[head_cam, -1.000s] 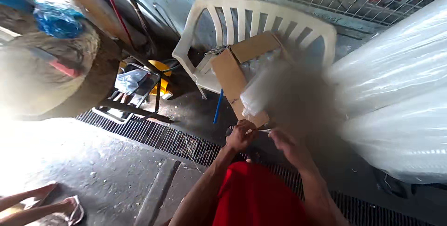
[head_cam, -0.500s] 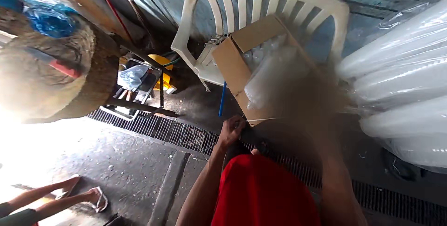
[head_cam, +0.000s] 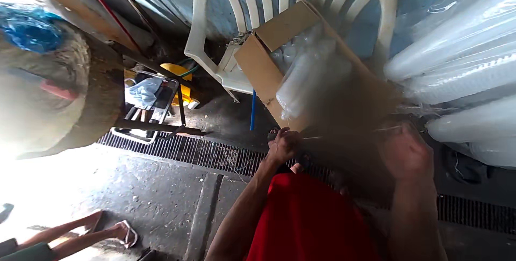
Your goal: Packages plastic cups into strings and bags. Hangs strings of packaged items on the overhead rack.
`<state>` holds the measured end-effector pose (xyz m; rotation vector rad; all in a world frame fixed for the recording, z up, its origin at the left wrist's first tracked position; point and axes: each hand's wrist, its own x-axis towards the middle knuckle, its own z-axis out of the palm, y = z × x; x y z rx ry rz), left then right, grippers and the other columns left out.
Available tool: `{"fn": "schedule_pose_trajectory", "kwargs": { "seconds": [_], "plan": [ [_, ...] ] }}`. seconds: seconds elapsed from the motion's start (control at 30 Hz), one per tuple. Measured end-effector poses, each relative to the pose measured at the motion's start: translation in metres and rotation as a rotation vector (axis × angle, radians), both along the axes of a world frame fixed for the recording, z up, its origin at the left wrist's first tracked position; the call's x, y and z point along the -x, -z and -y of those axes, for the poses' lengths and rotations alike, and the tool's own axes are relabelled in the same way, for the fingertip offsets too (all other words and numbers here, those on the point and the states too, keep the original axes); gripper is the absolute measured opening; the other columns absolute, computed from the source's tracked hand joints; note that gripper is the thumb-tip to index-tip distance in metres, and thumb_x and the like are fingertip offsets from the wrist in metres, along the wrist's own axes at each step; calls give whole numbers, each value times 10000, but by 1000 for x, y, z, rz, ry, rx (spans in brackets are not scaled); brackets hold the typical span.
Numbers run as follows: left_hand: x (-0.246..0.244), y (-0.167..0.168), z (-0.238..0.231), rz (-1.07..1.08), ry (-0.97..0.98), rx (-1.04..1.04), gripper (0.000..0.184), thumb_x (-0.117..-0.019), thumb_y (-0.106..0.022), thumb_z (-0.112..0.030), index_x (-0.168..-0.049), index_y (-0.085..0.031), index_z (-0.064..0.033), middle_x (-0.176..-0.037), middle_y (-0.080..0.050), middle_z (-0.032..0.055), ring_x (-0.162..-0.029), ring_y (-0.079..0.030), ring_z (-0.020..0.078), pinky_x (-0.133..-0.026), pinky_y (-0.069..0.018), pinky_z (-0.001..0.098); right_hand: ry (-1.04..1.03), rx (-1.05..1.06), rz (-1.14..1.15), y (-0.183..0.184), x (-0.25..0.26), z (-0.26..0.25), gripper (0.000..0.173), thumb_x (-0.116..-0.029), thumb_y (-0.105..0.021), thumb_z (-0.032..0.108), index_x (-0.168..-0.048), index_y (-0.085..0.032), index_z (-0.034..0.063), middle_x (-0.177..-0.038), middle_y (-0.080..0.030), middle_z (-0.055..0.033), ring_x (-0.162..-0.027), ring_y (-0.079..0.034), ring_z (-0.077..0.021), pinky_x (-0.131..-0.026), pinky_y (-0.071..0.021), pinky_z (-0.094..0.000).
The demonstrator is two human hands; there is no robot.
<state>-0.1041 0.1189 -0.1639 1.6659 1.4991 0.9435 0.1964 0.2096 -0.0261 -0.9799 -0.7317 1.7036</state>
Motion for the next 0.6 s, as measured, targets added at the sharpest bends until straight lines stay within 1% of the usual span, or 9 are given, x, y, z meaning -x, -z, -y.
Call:
{"fn": "schedule_pose_trajectory", "kwargs": {
  "seconds": [0.03, 0.1, 0.17, 0.2, 0.27, 0.37, 0.43, 0.53, 0.6],
  "plan": [
    [0, -3, -3, 242, -71, 54, 220, -977, -576, -150, -870, -694, 2, -838, -696, 78, -838, -680, 161, -920, -544, 363, 31, 78, -60, 6, 1, -2, 357, -1089, -328, 283, -933, -639, 204, -873, -689, 21, -887, -682, -138, -843, -580, -352],
    [4, -2, -13, 759, -229, 105, 263, -989, -503, -146, -787, -660, -84, -708, -667, -3, -679, -652, 107, -706, -576, 340, 105, 244, -157, 26, 5, -5, 475, -1113, -250, 322, -867, -630, 178, -769, -661, 21, -796, -683, -142, -795, -596, -359],
    [11, -1, -25, 1187, -294, 152, 330, -996, -465, -258, -702, -609, -218, -591, -562, -80, -591, -579, 68, -690, -539, 313, 123, 392, -192, 53, 15, -2, 458, -1117, -260, 340, -852, -586, 158, -721, -625, 8, -740, -667, -158, -766, -595, -370],
    [15, -2, -30, 1353, -326, 178, 361, -1006, -431, -285, -682, -585, -242, -563, -514, -96, -572, -553, 68, -708, -535, 316, 117, 458, -180, 65, 23, 3, 429, -1117, -281, 339, -872, -578, 149, -730, -631, -1, -736, -670, -162, -749, -596, -366],
    [21, 0, -34, 1593, -422, 196, 415, -1043, -366, -309, -720, -609, -218, -612, -546, -73, -609, -579, 98, -726, -546, 325, 97, 557, -141, 87, 42, 13, 395, -1117, -312, 333, -932, -586, 117, -780, -657, -22, -749, -680, -163, -706, -596, -348],
    [26, 15, -28, 1759, -570, 109, 375, -1099, -265, -200, -1026, -629, -152, -975, -675, 9, -822, -666, 115, -759, -581, 264, 42, 642, -89, 100, 68, 31, 381, -1121, -318, 316, -977, -585, 85, -836, -674, -48, -757, -687, -168, -656, -585, -319],
    [20, 26, -24, 1767, -741, 84, 362, -1092, -260, -91, -1234, -591, -125, -1177, -693, 45, -846, -700, 98, -717, -595, 216, -78, 610, -44, 100, 80, 43, 378, -1121, -300, 285, -956, -577, 90, -856, -676, -50, -786, -679, -165, -661, -567, -307],
    [8, 45, -23, 1417, -988, 257, 392, -1031, -362, 42, -1360, -536, -80, -1090, -675, 29, -687, -630, 54, -609, -550, 189, -326, 406, 80, 94, 90, 56, 336, -1101, -321, 207, -958, -598, 80, -911, -667, -49, -852, -654, -164, -712, -553, -309],
    [-2, 49, -29, 1220, -1056, 356, 322, -1030, -475, 11, -1330, -591, -14, -955, -678, 69, -638, -608, 106, -604, -554, 265, -430, 278, 173, 89, 94, 59, 291, -1077, -383, 174, -950, -619, 58, -911, -675, -54, -837, -656, -159, -710, -559, -312]
  ]
}}
